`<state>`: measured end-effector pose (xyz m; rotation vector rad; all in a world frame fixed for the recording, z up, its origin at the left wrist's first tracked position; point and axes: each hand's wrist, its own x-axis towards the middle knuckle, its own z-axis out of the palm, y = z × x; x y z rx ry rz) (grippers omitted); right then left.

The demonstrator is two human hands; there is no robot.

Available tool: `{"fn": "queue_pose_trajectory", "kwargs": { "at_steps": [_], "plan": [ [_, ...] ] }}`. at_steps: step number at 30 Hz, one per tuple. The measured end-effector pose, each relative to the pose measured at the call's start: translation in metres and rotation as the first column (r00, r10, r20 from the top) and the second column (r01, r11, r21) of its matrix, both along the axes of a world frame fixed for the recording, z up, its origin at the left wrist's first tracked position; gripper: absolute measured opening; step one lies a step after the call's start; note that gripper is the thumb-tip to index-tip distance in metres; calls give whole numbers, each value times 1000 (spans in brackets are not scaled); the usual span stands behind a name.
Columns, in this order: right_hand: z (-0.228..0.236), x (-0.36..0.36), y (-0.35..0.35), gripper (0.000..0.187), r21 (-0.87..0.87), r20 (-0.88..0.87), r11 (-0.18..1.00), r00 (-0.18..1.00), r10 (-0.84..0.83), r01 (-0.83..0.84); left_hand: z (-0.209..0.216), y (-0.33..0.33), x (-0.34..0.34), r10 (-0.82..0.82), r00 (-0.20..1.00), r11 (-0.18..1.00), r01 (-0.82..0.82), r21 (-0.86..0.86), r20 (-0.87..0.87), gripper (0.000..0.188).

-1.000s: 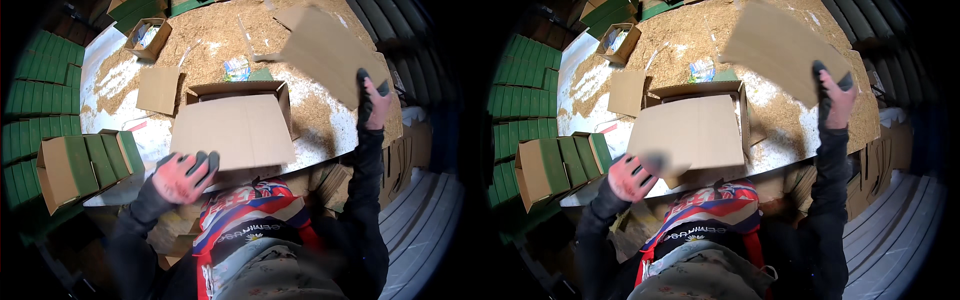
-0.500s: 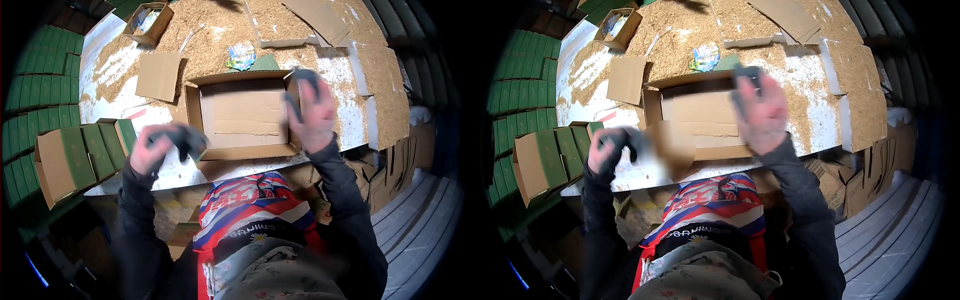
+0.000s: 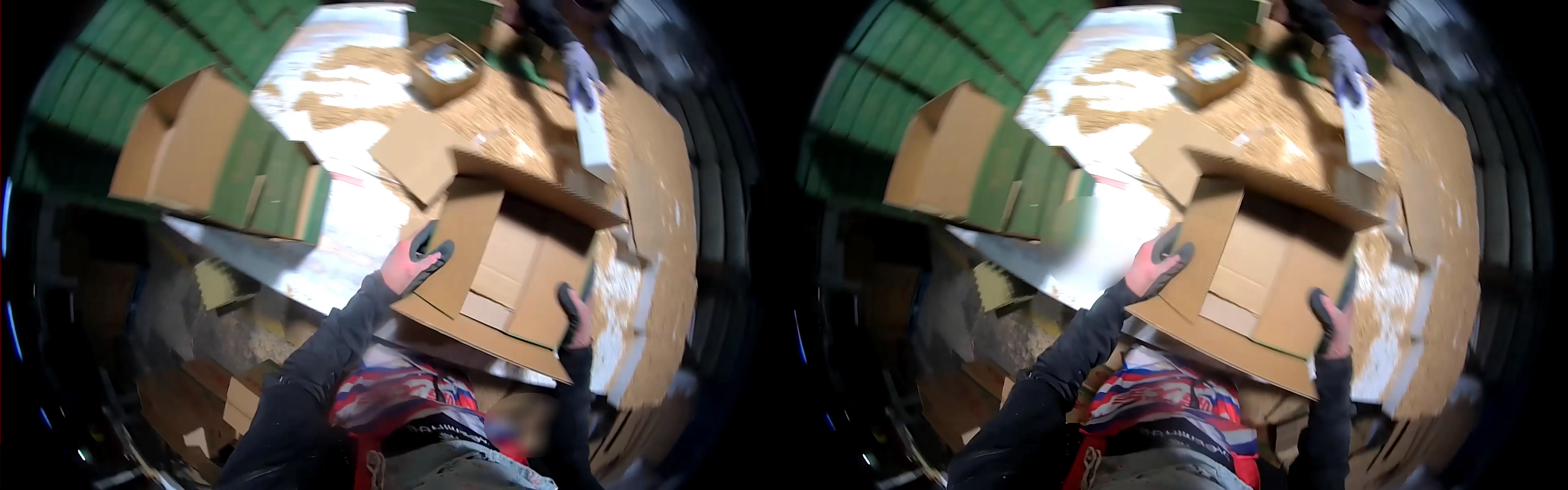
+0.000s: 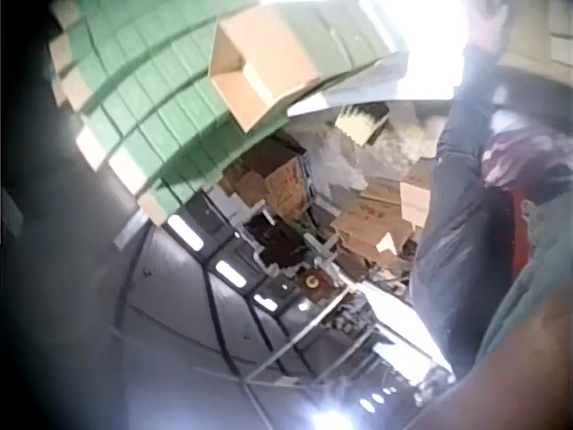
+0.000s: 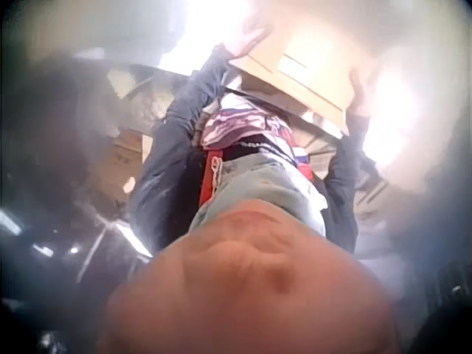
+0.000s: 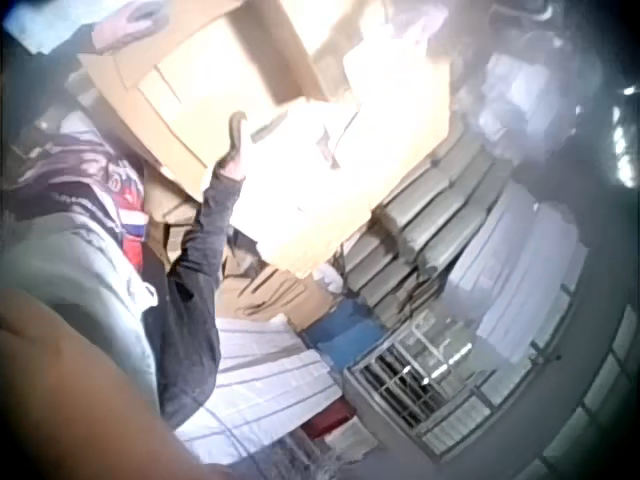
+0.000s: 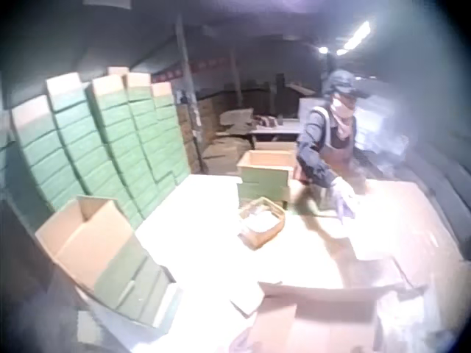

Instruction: The person assembles cardboard boxes at a table by folding flaps, placing a cardboard base inside, and then stacking the completed boxes.

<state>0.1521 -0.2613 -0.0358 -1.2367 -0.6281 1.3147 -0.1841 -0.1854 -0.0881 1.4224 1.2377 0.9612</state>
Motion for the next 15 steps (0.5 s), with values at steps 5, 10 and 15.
{"fn": "queue_pose_trajectory", "kwargs": {
  "at_steps": [5, 10, 15],
  "plan": [
    [79, -88, 83, 48, 540, -2, 841, 1000, 18, -14, 215, 18, -134, 806, 535, 21, -455, 890, 254, 46],
    [140, -339, 170, 65, 656, -198, 741, 915, 350, -142, 88, 45, -484, 677, 510, 177, -813, 555, 531, 46],
    [162, -442, 197, 52, 335, 821, 742, 566, 72, -580, 53, 67, -489, 697, 687, 444, -639, 628, 206, 43]
  ]
}}
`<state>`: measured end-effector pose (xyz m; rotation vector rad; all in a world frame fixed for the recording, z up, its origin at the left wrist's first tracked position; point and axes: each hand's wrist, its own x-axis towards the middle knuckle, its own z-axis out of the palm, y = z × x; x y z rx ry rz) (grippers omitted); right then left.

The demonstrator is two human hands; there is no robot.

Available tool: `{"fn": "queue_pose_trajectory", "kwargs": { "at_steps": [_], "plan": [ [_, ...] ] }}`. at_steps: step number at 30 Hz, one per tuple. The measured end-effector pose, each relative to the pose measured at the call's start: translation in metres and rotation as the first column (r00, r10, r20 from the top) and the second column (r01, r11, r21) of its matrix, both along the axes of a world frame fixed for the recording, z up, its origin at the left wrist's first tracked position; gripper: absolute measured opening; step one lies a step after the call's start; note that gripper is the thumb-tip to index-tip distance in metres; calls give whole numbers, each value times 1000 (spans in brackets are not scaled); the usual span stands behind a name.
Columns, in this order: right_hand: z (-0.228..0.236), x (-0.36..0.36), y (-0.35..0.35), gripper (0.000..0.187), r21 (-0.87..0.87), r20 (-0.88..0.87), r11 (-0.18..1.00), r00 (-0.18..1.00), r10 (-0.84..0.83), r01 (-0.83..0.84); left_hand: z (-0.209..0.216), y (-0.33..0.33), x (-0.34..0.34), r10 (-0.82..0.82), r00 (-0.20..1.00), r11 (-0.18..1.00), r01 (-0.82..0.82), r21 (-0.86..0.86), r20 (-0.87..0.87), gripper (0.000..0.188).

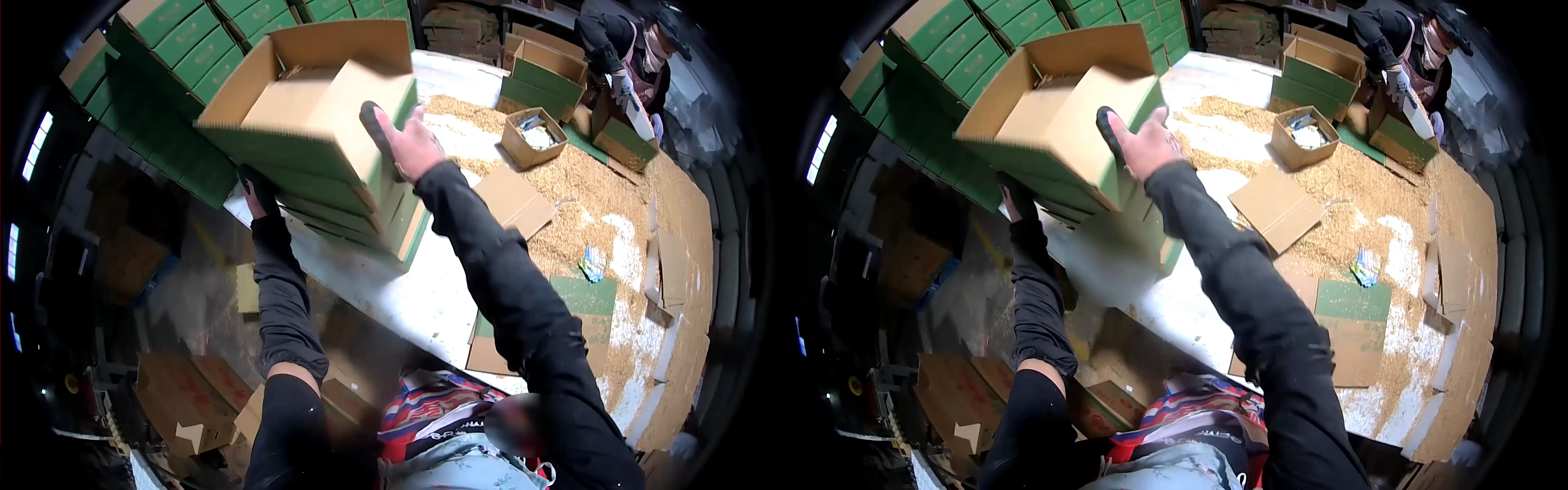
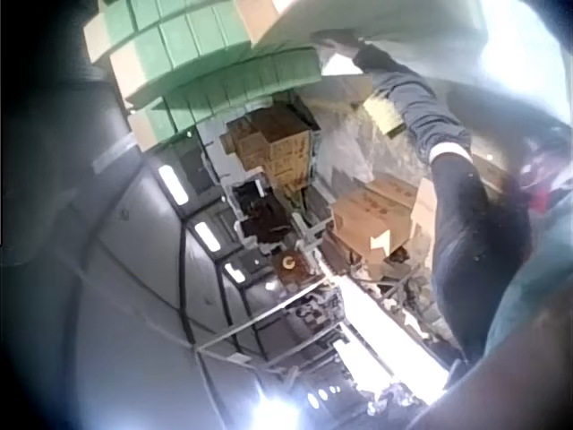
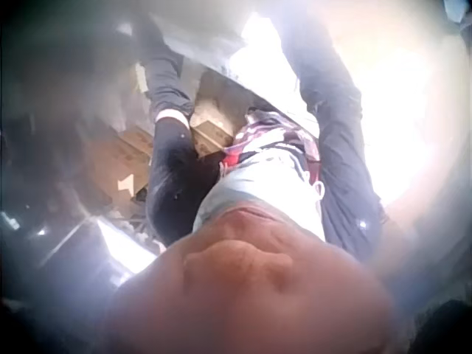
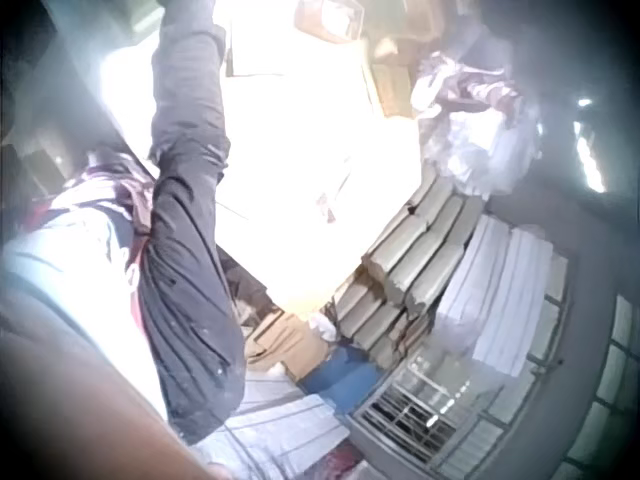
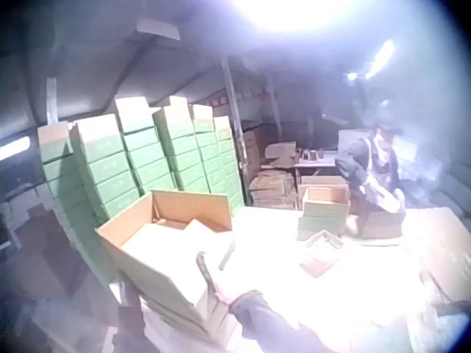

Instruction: The person assembles cardboard boxes at a table by folding flaps, placing a cardboard base inside, and then stacking the completed boxes.

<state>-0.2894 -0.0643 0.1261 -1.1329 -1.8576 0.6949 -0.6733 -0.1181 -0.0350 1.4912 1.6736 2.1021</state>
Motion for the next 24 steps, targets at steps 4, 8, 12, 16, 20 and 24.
{"fn": "queue_pose_trajectory", "kwargs": {
  "at_steps": [4, 8, 12, 16, 20, 24],
  "plan": [
    [19, 68, -19, 54, 181, 247, 982, 964, -95, 51, 33, -16, 116, 637, 521, 634, -773, 3, -568, 40],
    [-94, 209, -62, 32, 139, 206, 981, 964, -166, 139, 10, -107, 311, 111, 968, 992, -120, -26, -226, 39],
    [-228, 352, -150, 53, 232, 729, 927, 577, -367, 296, -176, -140, 419, -302, 882, 430, 465, -774, 362, 50],
    [-263, 420, -222, 67, 34, 802, 886, 517, -300, 462, -126, -148, 544, -462, 809, 371, -197, -908, -364, 63],
    [-248, 475, -219, 65, 4, 694, 861, 619, -368, 509, -67, -119, 585, -511, 834, 432, 458, -777, 207, 54],
    [-146, 518, -220, 86, -226, 449, 971, 893, 34, 76, 31, -58, 578, -356, 601, 503, 769, -396, 716, 51]
  ]
}}
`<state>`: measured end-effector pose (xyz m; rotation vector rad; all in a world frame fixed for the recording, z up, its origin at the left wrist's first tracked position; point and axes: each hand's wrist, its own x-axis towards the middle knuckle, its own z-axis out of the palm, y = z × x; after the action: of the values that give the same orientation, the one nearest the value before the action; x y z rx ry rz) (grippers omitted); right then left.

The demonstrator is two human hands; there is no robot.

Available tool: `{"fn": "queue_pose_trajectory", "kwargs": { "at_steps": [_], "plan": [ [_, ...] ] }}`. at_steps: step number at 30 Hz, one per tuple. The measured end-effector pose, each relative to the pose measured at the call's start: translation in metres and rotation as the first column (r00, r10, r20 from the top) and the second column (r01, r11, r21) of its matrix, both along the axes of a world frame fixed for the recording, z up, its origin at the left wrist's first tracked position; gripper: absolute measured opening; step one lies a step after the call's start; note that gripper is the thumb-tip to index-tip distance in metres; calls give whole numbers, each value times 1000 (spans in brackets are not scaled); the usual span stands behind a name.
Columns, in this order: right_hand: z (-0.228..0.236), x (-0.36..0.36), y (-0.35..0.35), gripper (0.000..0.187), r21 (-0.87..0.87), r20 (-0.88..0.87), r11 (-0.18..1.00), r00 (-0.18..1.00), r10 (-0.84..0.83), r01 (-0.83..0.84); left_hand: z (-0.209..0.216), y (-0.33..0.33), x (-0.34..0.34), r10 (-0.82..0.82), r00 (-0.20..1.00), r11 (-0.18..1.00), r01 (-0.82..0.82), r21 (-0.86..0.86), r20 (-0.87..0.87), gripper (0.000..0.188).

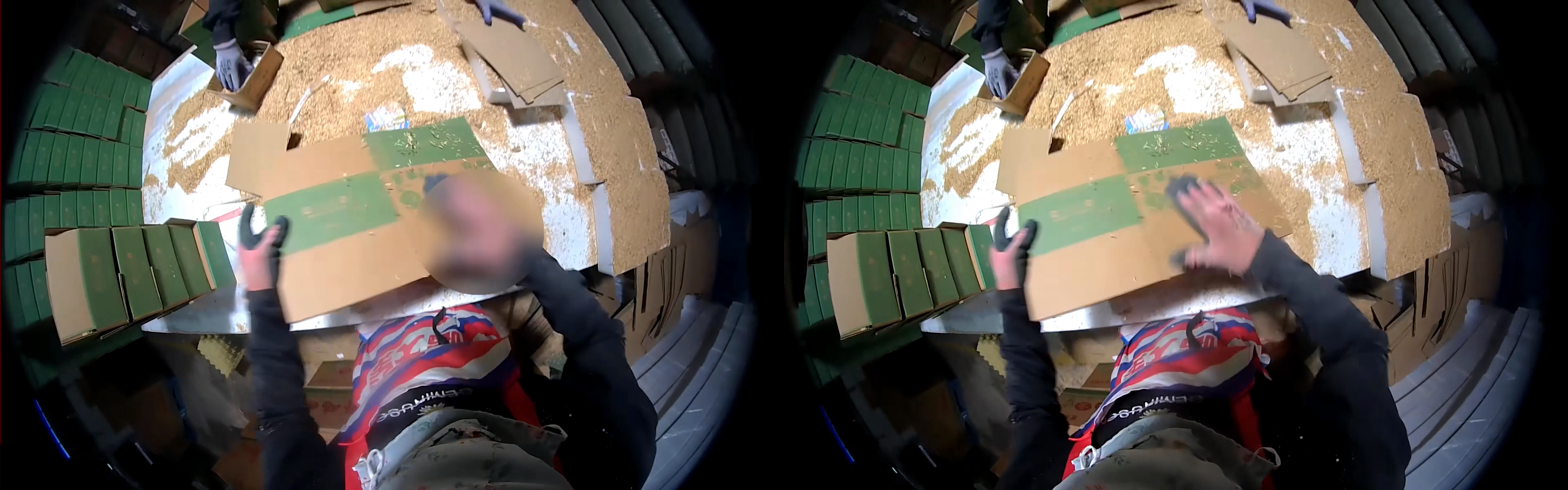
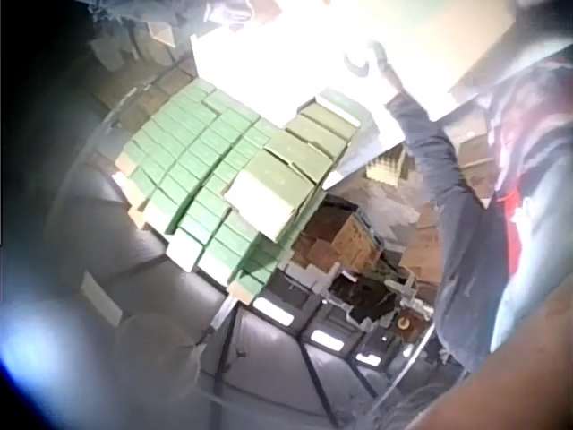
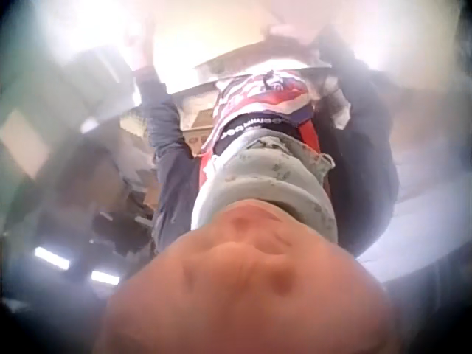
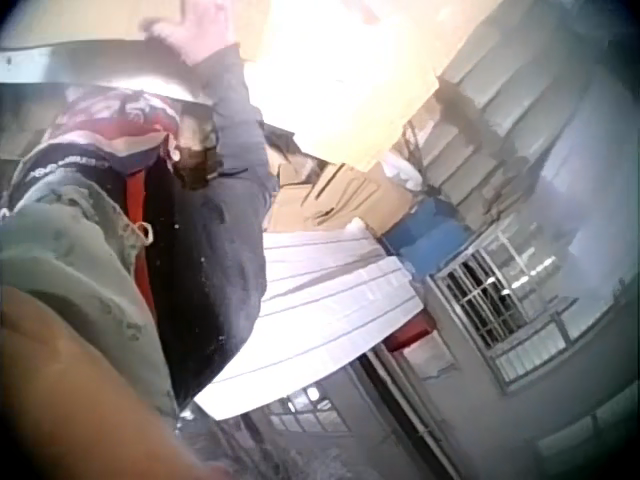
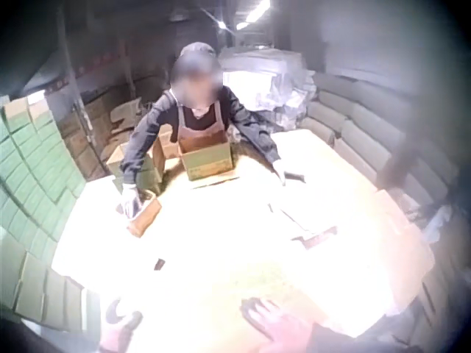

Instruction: The person assembles cardboard boxes at a table by folding flaps, placing a cardboard base inside, and then stacking the completed boxes.

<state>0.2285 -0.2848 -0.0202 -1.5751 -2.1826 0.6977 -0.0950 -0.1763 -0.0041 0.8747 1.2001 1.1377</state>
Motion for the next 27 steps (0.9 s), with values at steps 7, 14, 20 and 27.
{"fn": "queue_pose_trajectory", "kwargs": {
  "at_steps": [7, 14, 20, 27],
  "plan": [
    [138, 2, 54, 3, 396, 399, 881, 913, 88, -258, 62, 61, -18, -690, -116, 334, 825, -456, -715, 42],
    [63, -1, 30, 27, 298, -124, 951, 991, -45, 81, 64, 47, 47, -828, 172, 464, 745, -479, -534, 39],
    [81, 65, 27, 13, 449, 135, 871, 979, 151, -196, 100, 113, 55, -252, 125, 781, 612, -125, -960, 34],
    [21, 38, 68, 20, -296, -119, 918, 964, 237, -262, 24, 77, 202, -139, 196, -306, 924, 230, -971, 55]
  ]
}}
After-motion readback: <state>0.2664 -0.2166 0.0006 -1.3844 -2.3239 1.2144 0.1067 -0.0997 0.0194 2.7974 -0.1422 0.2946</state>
